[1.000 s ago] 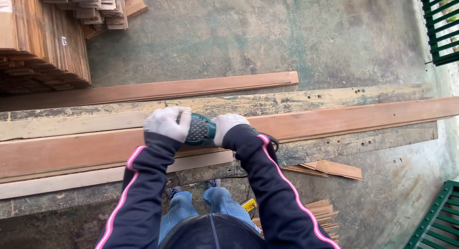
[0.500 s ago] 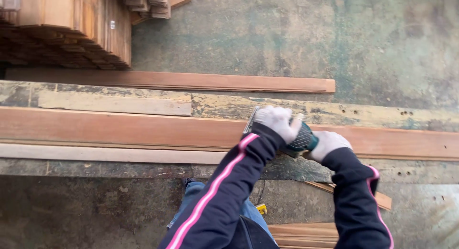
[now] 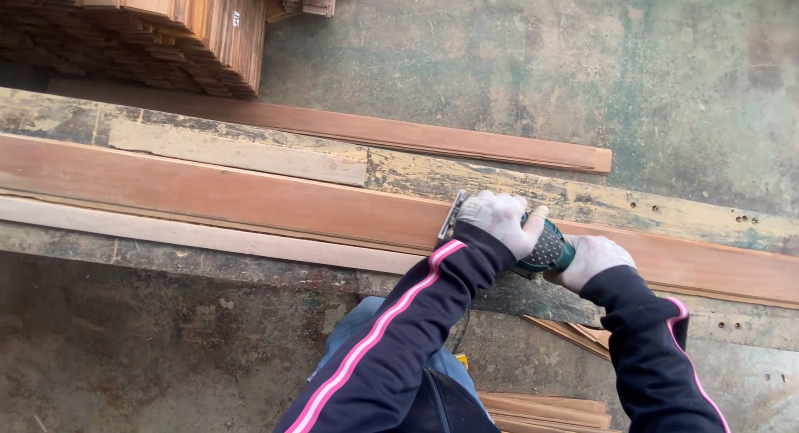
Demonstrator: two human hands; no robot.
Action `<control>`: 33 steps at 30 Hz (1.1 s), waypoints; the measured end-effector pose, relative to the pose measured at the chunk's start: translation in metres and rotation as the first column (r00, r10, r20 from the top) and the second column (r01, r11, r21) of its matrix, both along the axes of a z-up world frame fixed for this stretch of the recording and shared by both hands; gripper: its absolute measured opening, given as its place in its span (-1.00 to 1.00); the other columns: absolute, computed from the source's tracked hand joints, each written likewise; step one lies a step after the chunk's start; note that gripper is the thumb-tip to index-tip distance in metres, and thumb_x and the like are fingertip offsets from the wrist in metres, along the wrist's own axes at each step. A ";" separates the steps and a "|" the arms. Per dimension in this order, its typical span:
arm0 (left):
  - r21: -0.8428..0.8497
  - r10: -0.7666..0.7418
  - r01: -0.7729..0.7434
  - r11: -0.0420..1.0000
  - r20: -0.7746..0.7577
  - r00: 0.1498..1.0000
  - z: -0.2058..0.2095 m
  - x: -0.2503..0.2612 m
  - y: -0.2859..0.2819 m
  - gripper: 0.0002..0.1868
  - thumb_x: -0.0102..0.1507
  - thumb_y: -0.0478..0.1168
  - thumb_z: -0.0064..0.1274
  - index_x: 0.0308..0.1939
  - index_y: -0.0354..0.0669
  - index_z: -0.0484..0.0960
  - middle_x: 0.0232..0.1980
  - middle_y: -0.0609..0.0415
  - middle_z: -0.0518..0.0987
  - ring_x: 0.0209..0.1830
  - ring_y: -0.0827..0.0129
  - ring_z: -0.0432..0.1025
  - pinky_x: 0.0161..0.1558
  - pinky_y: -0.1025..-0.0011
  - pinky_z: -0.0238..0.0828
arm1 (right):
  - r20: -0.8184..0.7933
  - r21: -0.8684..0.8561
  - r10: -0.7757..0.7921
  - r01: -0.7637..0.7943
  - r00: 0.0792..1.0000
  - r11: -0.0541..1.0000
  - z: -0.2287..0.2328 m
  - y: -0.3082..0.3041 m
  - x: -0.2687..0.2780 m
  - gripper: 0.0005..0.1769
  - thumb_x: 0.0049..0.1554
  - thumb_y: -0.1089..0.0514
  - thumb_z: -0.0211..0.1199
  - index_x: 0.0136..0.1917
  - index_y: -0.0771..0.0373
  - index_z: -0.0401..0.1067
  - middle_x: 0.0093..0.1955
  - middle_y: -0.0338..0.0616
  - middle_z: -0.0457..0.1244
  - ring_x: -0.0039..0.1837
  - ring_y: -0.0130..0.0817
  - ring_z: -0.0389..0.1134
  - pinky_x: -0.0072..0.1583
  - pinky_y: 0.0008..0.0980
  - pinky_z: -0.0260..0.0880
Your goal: Using an electric orbital sander to smooth the surface of a wooden plank on a workbench.
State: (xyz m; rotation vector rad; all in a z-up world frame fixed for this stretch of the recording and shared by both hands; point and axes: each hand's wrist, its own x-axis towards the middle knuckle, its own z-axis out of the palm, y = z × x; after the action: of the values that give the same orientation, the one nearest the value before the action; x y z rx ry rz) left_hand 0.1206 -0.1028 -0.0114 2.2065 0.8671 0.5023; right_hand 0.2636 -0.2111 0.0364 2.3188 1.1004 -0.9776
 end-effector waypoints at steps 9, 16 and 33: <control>0.083 0.110 -0.102 0.991 -0.092 0.990 0.008 -0.099 0.076 -0.54 0.31 0.13 0.00 -0.40 -0.15 0.70 -0.37 -0.13 0.67 -0.34 -0.01 0.55 -0.17 0.07 0.46 | -0.117 0.117 0.122 -0.108 0.986 0.987 0.020 0.092 -0.087 -0.61 -0.07 -0.12 0.38 0.02 -0.01 0.57 -0.14 -0.04 0.46 -0.07 -0.09 0.50 0.12 -0.15 0.50; 0.140 0.216 -0.202 0.969 -0.096 0.972 0.018 -0.180 0.124 -0.66 0.30 0.07 0.05 -0.24 -0.06 0.78 -0.27 -0.10 0.69 -0.23 -0.01 0.57 -0.11 0.09 0.48 | -0.191 0.208 0.226 -0.185 0.955 0.960 0.020 0.148 -0.152 -0.68 -0.02 -0.02 0.29 0.01 0.05 0.56 -0.11 0.04 0.43 0.00 -0.02 0.49 0.13 -0.07 0.48; 0.228 0.303 -0.261 0.938 -0.173 0.937 0.028 -0.119 0.058 -0.69 0.38 0.01 0.04 -0.21 -0.07 0.77 -0.23 -0.14 0.68 -0.18 -0.03 0.56 -0.05 0.11 0.47 | -0.270 0.345 0.286 -0.185 0.919 0.920 0.012 0.082 -0.084 -0.68 -0.07 0.14 0.24 -0.01 0.12 0.57 -0.08 0.07 0.43 0.05 0.04 0.47 0.13 -0.08 0.47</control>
State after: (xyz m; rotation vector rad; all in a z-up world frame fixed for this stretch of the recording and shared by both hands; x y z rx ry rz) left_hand 0.0014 -0.0446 0.0169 2.3597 1.3100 0.5224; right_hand 0.1801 -0.1288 0.0481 2.2322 1.7390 -1.1758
